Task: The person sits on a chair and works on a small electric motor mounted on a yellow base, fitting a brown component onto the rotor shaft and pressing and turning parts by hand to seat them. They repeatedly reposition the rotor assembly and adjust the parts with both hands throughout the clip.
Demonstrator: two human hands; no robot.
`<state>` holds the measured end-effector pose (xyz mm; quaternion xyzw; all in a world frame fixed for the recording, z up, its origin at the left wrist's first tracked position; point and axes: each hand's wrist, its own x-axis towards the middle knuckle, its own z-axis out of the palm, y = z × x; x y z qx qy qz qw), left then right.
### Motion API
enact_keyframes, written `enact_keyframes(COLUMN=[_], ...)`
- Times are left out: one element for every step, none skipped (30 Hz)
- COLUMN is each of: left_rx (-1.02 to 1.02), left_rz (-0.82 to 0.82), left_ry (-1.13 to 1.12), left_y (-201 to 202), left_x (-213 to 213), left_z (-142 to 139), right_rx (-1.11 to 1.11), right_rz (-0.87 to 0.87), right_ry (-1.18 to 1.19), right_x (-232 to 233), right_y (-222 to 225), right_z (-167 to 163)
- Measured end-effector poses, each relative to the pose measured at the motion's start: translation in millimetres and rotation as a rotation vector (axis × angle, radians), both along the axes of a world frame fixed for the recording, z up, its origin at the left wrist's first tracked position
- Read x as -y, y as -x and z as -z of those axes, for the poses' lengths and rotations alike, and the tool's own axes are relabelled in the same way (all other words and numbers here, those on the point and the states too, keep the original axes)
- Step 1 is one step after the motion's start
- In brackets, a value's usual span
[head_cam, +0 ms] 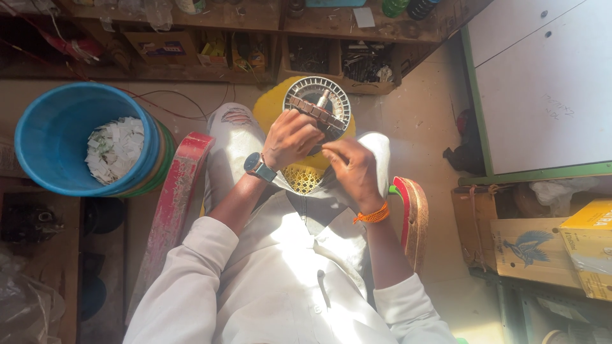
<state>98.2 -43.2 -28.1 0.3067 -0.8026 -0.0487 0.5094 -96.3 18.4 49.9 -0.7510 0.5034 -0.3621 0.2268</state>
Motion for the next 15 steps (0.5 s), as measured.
enact_keyframes(left_rx=[-0.077,-0.153,-0.230,-0.284,-0.338,-0.391,-0.421,-0.451,-0.481,-0.487,-0.493,-0.499,-0.493,-0.487,-0.481], left_rz=[-0.023,-0.043,-0.063,-0.083,-0.102,-0.120,-0.137,-0.155,-0.173,-0.188,-0.203,-0.217,-0.225,-0.233,-0.239], left_ry=[-0.081,-0.160,-0.239,-0.283,-0.325,-0.367,-0.384,-0.400,-0.416,-0.417,-0.420,-0.423,-0.421,-0.417,-0.415], left_y=[3,7,11,15,19,23,27,30,32,33,34,35,35,36,36], left_x=[-2,-4,-7,-8,-10,-11,-11,-12,-12,-12,-12,-12,-12,-13,-13], left_z=[1,1,1,0,-1,-2,-3,-4,-4,-5,-5,-5,-4,-4,-3], right_rx=[-0.011,-0.028,-0.045,-0.061,-0.059,-0.057,-0.055,-0.050,-0.045,-0.040,-0.036,-0.033,-0.030,-0.018,-0.006], right_rz=[0.011,0.032,0.054,0.076,0.083,0.090,0.097,0.093,0.089,0.084,0.104,0.125,0.146,0.144,0.144], right_ry=[0.005,0.029,0.052,0.076,0.083,0.090,0.097,0.104,0.112,0.118,0.088,0.058,0.027,0.011,-0.008], right_x=[4,10,17,25,33,42,50,57,64,69,73,77,81,83,86], right_y=[0,0,0,-1,-2,-3,-4,-6,-7,-8,-9,-9,-10,-9,-8], right_z=[-5,-10,-14,-18,-21,-23,-24,-24,-23,-22,-19,-16,-13,-9,-5])
